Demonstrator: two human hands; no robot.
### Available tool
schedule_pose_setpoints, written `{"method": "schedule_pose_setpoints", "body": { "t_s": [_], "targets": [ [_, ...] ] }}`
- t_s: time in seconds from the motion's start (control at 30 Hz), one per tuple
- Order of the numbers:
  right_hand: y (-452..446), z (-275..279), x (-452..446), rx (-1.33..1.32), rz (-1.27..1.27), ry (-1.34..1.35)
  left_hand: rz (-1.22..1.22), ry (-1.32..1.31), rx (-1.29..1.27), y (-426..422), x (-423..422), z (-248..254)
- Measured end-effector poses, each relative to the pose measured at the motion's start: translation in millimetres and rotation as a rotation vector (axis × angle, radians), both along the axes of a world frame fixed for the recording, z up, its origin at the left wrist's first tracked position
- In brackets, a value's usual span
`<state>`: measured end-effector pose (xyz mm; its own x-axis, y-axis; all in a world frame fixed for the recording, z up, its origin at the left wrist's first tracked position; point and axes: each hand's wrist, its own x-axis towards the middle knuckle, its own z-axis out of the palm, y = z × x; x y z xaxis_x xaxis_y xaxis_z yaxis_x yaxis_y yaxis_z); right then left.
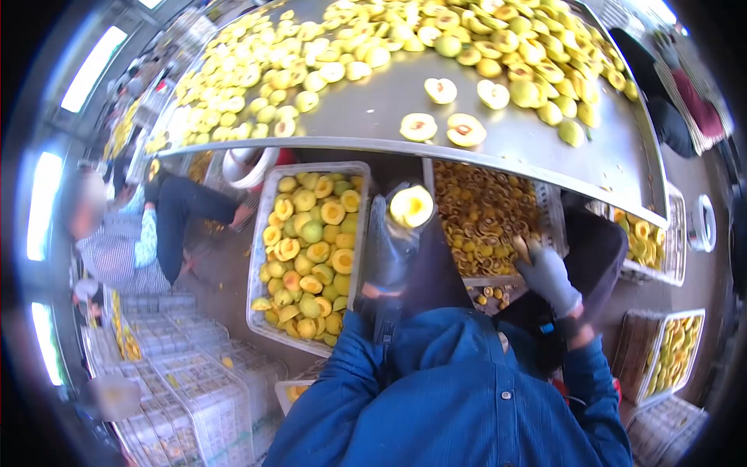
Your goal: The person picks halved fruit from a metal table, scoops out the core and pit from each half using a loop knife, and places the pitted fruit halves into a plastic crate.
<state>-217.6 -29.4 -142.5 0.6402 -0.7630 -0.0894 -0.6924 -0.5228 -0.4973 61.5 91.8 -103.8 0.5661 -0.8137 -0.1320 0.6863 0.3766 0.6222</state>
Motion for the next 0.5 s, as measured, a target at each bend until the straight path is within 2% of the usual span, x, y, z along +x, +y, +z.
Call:
{"method": "schedule_pose_setpoints", "body": {
  "t_s": [0.03,0.13,0.2,0.27,0.3,0.37,0.43,0.5],
  "targets": [
    [6,1,-3,0.058,0.01,0.01,0.063,-0.126,0.03,18,5,-8],
    [21,13,-2,0.123,-0.039,0.086,0.097,-0.106,0.103,64,74,-87],
    [23,1,-7,0.159,-0.034,0.094,0.342,-0.715,0.343,81,96,-100],
    [24,-4,-8,0.2,-0.046,0.143,0.491,-1.102,0.548,95,139,-119],
    [25,-7,-7,0.21,-0.039,0.148,0.537,-1.325,0.623,93,151,-112],
    [25,-13,-6,0.23,-0.031,0.155,0.441,-0.627,0.471,72,159,-99],
    [25,-11,2,0.248,-0.029,0.182,0.438,-0.764,0.524,38,175,-110],
    [23,-10,4,0.277,-0.037,0.255,0.422,-1.264,0.707,15,192,-119]
  ]
}}
